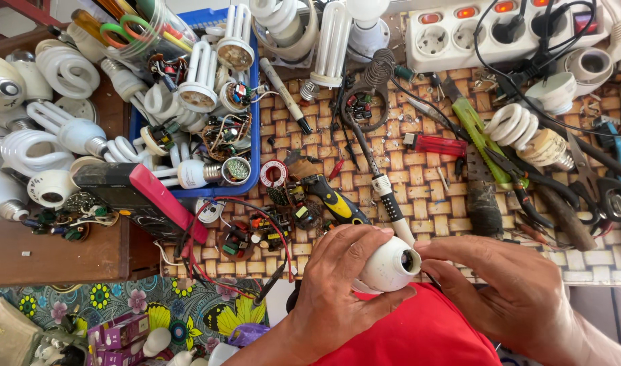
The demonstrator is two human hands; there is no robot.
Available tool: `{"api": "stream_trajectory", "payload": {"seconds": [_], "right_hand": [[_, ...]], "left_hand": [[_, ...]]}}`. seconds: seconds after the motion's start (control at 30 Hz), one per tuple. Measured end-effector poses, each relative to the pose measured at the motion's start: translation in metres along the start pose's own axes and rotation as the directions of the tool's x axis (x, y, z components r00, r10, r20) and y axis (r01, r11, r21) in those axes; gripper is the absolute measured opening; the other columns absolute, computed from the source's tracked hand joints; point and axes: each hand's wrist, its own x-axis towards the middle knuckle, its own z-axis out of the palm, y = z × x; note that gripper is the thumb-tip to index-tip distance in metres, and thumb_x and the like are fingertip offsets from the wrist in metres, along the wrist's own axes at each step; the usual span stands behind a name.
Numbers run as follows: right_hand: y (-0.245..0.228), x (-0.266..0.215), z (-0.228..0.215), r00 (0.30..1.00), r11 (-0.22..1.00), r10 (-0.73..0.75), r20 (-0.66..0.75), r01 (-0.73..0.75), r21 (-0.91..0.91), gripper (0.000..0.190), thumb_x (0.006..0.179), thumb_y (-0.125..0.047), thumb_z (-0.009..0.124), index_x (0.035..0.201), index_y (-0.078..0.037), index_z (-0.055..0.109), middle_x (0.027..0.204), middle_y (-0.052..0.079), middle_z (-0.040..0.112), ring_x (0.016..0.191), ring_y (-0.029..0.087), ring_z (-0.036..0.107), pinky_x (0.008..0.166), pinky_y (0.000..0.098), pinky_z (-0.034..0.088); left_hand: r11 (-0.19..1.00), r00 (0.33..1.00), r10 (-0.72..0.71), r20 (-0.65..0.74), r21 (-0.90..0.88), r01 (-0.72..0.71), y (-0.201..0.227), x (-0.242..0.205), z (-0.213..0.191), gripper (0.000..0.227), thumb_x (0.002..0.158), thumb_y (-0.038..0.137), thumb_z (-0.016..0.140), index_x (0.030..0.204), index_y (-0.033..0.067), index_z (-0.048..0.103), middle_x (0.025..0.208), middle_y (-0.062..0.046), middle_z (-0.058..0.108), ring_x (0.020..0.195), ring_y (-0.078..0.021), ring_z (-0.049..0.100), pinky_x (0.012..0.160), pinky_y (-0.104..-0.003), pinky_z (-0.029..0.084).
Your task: The person disassembles a compact fluorescent light bulb using pliers and a screwdriver, removes internal components, and reassembles the bulb with a different base. The person handles multiple light bulbs and tools on a cluttered workbench.
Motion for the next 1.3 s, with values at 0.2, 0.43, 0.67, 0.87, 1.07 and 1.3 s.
{"api": "stream_trajectory", "payload": {"seconds": [0.2, 0.43, 0.67, 0.87, 1.07, 1.3], "right_hand": [[0.000, 0.012, 0.004, 0.998, 0.995, -0.058, 0.025, 0.060, -0.084, 0.017, 0.089, -0.017, 0.071, 0.104, -0.010, 0.074, 0.097, 0.000, 0.081, 0.079, 0.012, 0.080, 0.067, 0.0269, 0.060], [0.000, 0.018, 0.007, 0.994, 0.988, -0.095, 0.050, 0.100, -0.117, 0.011, 0.090, -0.016, 0.070, 0.099, -0.013, 0.076, 0.089, -0.001, 0.079, 0.076, 0.012, 0.077, 0.066, 0.0264, 0.058], [0.003, 0.016, 0.012, 0.997, 0.975, -0.066, 0.026, 0.070, -0.209, 0.006, 0.088, -0.016, 0.074, 0.094, -0.016, 0.074, 0.087, -0.005, 0.078, 0.075, 0.009, 0.076, 0.063, 0.0245, 0.054], [0.007, 0.012, 0.016, 1.000, 0.975, -0.015, 0.010, 0.016, -0.220, 0.011, 0.088, -0.017, 0.072, 0.098, -0.020, 0.073, 0.091, -0.009, 0.078, 0.075, 0.006, 0.075, 0.061, 0.0231, 0.052], [0.000, 0.018, 0.012, 0.996, 0.985, -0.070, 0.049, 0.077, -0.153, 0.021, 0.084, -0.024, 0.075, 0.103, -0.014, 0.075, 0.097, -0.003, 0.080, 0.080, 0.012, 0.079, 0.068, 0.0276, 0.060], [-0.006, 0.027, 0.013, 0.974, 0.964, -0.221, 0.053, 0.226, -0.136, 0.011, 0.087, -0.014, 0.075, 0.097, -0.011, 0.072, 0.084, 0.003, 0.076, 0.071, 0.016, 0.074, 0.062, 0.0292, 0.056]], "left_hand": [[1.000, 1.000, -0.017, -0.023, 0.022, 0.017, -0.003, 0.001, -0.005, 0.059, 0.087, 0.043, 0.079, 0.131, 0.0080, 0.058, 0.126, -0.012, 0.068, 0.115, -0.0309, 0.068, 0.106, -0.047, 0.050], [1.000, 1.000, -0.013, -0.006, 0.001, 0.013, -0.006, 0.002, -0.008, 0.057, 0.089, 0.041, 0.078, 0.130, 0.0072, 0.058, 0.124, -0.012, 0.067, 0.113, -0.0315, 0.067, 0.105, -0.047, 0.050], [0.999, 1.000, -0.014, -0.026, 0.040, 0.015, -0.006, 0.000, -0.011, 0.058, 0.088, 0.043, 0.079, 0.130, 0.0085, 0.059, 0.124, -0.012, 0.067, 0.113, -0.0312, 0.067, 0.106, -0.048, 0.050], [0.999, 0.999, -0.027, -0.021, 0.037, 0.028, -0.007, 0.000, -0.014, 0.057, 0.089, 0.042, 0.078, 0.129, 0.0071, 0.058, 0.124, -0.013, 0.066, 0.113, -0.0324, 0.066, 0.105, -0.048, 0.050], [0.998, 1.000, -0.002, -0.025, 0.056, 0.003, -0.006, -0.001, -0.014, 0.059, 0.090, 0.045, 0.075, 0.130, 0.0059, 0.058, 0.122, -0.014, 0.065, 0.110, -0.0331, 0.065, 0.102, -0.047, 0.051], [0.998, 0.999, -0.020, -0.035, 0.057, 0.022, -0.006, -0.002, -0.013, 0.057, 0.090, 0.045, 0.075, 0.128, 0.0066, 0.060, 0.120, -0.013, 0.065, 0.109, -0.0329, 0.065, 0.101, -0.047, 0.051]]}}
